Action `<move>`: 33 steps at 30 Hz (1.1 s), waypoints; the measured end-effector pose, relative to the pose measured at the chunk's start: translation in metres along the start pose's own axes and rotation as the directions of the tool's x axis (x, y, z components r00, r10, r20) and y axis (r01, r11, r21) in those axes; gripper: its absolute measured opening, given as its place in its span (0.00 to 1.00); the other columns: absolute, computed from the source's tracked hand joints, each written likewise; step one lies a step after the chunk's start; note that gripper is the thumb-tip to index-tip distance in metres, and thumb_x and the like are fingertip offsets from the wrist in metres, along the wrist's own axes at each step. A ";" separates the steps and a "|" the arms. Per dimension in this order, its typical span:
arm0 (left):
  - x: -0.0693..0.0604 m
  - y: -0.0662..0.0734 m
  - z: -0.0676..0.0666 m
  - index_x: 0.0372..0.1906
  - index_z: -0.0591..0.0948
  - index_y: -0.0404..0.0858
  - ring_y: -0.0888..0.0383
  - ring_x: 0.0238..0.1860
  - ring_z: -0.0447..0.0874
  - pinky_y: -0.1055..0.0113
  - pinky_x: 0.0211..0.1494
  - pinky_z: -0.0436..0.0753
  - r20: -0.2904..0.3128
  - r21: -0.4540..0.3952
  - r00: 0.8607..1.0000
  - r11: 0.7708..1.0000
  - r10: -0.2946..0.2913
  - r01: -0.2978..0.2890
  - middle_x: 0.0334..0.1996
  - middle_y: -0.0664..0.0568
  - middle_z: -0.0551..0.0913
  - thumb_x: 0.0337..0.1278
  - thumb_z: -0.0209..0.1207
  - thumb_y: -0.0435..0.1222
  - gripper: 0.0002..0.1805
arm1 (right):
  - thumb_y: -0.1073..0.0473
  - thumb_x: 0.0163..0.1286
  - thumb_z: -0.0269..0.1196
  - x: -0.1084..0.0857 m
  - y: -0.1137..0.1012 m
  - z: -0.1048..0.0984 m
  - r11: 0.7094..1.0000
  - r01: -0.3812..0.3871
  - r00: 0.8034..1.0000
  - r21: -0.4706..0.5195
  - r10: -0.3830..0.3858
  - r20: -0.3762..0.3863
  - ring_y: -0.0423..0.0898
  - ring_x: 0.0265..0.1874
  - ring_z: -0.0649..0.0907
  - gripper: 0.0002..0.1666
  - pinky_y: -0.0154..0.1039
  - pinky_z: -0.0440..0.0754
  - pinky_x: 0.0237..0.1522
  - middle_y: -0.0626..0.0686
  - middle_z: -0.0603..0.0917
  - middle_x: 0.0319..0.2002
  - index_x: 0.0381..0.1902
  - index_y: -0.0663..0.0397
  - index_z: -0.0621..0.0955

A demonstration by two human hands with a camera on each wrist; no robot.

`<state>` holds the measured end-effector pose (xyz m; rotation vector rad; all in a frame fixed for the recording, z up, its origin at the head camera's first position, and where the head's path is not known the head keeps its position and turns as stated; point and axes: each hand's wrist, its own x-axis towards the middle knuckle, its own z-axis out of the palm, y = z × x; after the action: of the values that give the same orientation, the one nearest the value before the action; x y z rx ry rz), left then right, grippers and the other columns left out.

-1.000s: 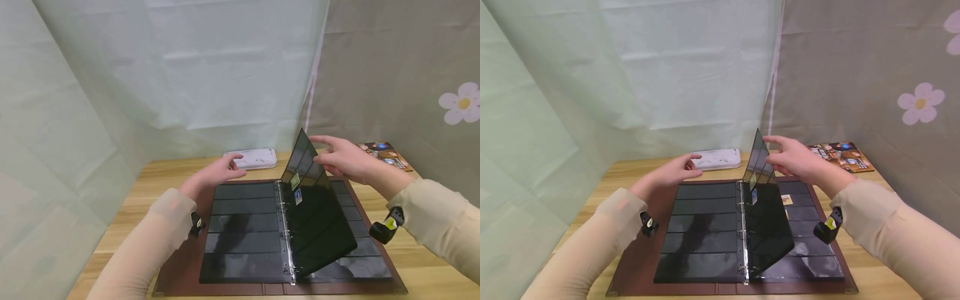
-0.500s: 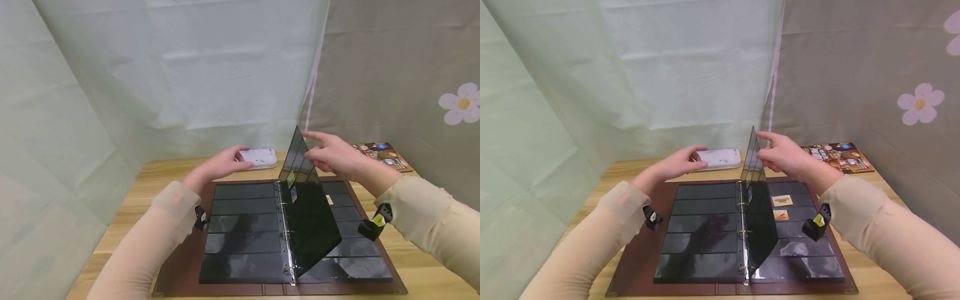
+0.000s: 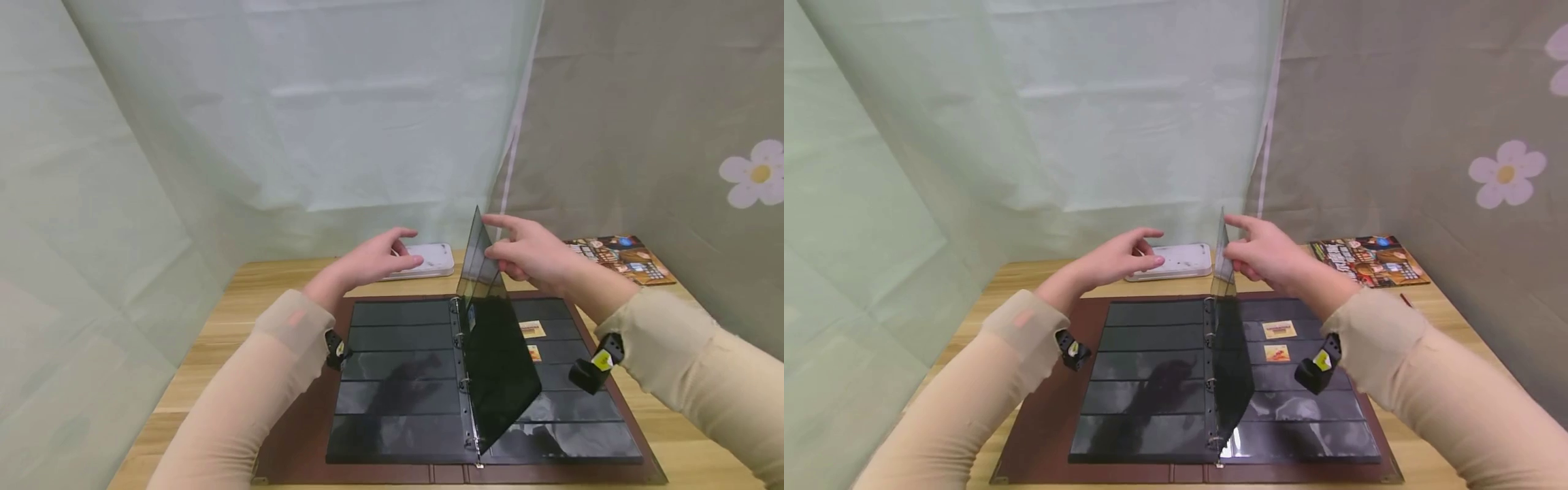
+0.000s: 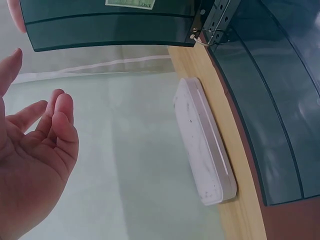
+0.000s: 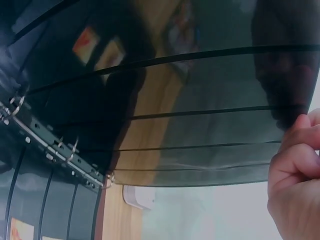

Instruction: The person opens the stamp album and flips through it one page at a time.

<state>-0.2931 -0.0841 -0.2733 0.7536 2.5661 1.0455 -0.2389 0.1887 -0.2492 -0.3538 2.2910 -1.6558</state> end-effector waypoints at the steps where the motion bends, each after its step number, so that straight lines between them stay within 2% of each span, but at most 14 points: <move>1: 0.000 0.001 0.000 0.70 0.60 0.43 0.53 0.38 0.75 0.61 0.39 0.75 -0.001 0.002 1.000 1.000 -0.001 0.001 0.43 0.48 0.75 0.61 0.57 0.48 0.35 | 0.64 0.67 0.54 0.001 0.000 0.001 1.000 0.002 1.000 0.011 -0.002 0.002 0.39 0.09 0.62 0.41 0.33 0.60 0.14 0.47 0.71 0.14 0.74 0.48 0.51; 9: 0.003 0.004 0.000 0.70 0.59 0.45 0.51 0.42 0.75 0.60 0.42 0.75 0.005 -0.030 1.000 1.000 0.003 -0.003 0.44 0.49 0.75 0.61 0.57 0.49 0.36 | 0.65 0.67 0.54 0.006 0.000 0.009 0.998 0.020 1.000 0.051 -0.020 0.002 0.39 0.11 0.63 0.40 0.33 0.61 0.15 0.48 0.70 0.15 0.74 0.49 0.52; 16: 0.009 0.009 -0.001 0.70 0.60 0.45 0.52 0.44 0.75 0.55 0.45 0.75 -0.012 -0.108 1.000 0.994 0.018 -0.019 0.44 0.48 0.76 0.61 0.57 0.48 0.34 | 0.66 0.67 0.54 0.013 -0.003 0.021 0.995 0.027 1.000 0.094 -0.026 -0.011 0.39 0.10 0.64 0.39 0.32 0.63 0.15 0.48 0.70 0.15 0.73 0.49 0.54; 26: 0.011 0.013 0.000 0.70 0.60 0.48 0.50 0.45 0.74 0.58 0.44 0.76 -0.016 -0.159 0.999 0.986 0.038 -0.040 0.45 0.49 0.76 0.61 0.57 0.50 0.35 | 0.65 0.66 0.55 0.021 -0.001 0.035 0.990 0.028 1.000 0.137 -0.026 -0.011 0.39 0.09 0.63 0.39 0.32 0.61 0.14 0.48 0.70 0.13 0.72 0.48 0.56; 33: 0.013 0.014 0.002 0.71 0.58 0.47 0.52 0.43 0.74 0.56 0.44 0.76 -0.029 -0.178 0.998 0.982 0.052 -0.056 0.44 0.48 0.76 0.60 0.57 0.50 0.36 | 0.65 0.66 0.56 0.025 0.006 0.041 0.987 0.022 1.000 0.160 -0.021 -0.012 0.40 0.09 0.64 0.38 0.33 0.61 0.14 0.49 0.71 0.14 0.72 0.46 0.57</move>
<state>-0.2976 -0.0670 -0.2653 0.7708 2.4426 1.2891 -0.2464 0.1454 -0.2693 -0.3355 2.1492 -1.8419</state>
